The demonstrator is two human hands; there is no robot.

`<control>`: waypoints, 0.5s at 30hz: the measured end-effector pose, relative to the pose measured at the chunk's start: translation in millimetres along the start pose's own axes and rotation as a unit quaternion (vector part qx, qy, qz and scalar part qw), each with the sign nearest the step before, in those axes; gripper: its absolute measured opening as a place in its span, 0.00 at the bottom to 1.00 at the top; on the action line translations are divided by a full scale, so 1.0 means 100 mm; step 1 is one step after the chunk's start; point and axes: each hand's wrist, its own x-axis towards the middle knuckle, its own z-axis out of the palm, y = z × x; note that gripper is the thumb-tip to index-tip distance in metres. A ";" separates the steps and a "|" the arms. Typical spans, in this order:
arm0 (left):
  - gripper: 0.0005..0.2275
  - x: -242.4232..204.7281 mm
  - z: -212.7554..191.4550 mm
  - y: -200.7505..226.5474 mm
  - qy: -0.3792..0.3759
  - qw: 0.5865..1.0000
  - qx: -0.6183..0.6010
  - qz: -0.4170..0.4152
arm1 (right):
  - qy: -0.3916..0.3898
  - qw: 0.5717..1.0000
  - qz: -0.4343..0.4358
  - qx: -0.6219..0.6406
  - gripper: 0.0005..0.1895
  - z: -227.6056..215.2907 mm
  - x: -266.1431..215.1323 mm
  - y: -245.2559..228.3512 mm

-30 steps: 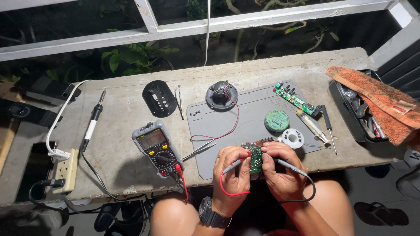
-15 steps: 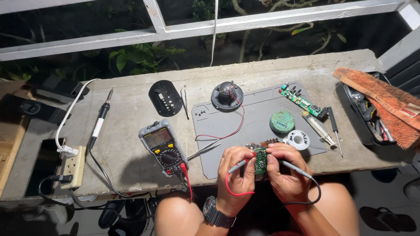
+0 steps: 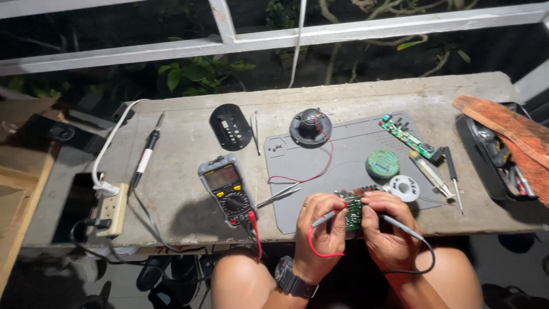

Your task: The person uses a multimeter to test a small green circuit board. They hold the board and touch the multimeter probes to various points on the board to check electrical readings.

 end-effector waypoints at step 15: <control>0.03 -0.07 -0.07 -0.04 0.012 0.998 -0.055 -0.041 | 0.016 1.000 0.009 0.001 0.03 0.05 -0.10 0.06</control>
